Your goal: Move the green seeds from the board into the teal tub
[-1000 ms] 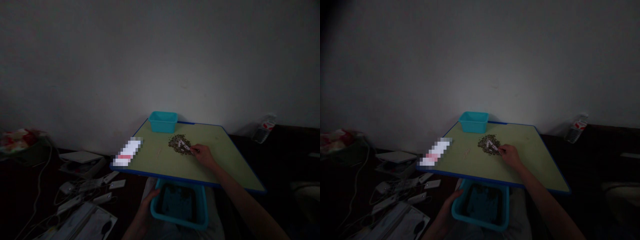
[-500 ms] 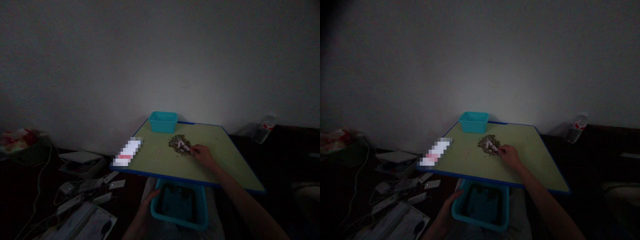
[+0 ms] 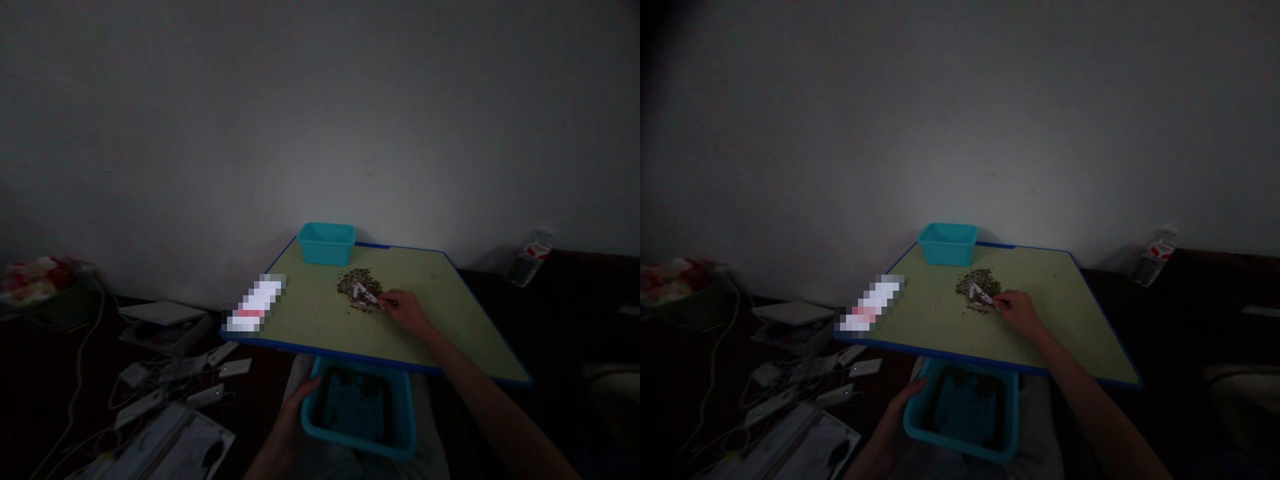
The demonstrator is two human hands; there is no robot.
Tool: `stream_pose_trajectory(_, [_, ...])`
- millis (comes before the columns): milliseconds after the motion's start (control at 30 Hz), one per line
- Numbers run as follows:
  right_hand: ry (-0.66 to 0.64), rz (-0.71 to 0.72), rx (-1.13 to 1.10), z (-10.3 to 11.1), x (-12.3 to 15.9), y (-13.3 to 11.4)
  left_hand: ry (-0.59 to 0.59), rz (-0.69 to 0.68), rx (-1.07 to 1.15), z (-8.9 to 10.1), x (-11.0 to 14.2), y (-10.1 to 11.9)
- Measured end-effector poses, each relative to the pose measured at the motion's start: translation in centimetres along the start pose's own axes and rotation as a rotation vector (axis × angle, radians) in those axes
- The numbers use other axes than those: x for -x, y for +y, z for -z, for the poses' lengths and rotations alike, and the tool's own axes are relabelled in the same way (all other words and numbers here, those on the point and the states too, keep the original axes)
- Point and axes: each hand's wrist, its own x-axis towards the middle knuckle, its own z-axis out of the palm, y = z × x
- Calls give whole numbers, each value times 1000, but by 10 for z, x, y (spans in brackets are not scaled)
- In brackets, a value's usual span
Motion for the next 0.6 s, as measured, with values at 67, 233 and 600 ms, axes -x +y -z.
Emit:
stream_pose_trajectory(67, [-10, 2, -2, 1, 0, -1, -10, -15, 3, 1, -1, 0])
stream_pose_trajectory(233, [-6, 3, -21, 2, 0, -1, -38, -22, 0, -2, -1, 1])
stream_pose_trajectory(600, [-21, -4, -63, 1, -1, 0, 56, -17, -4, -13, 4, 2])
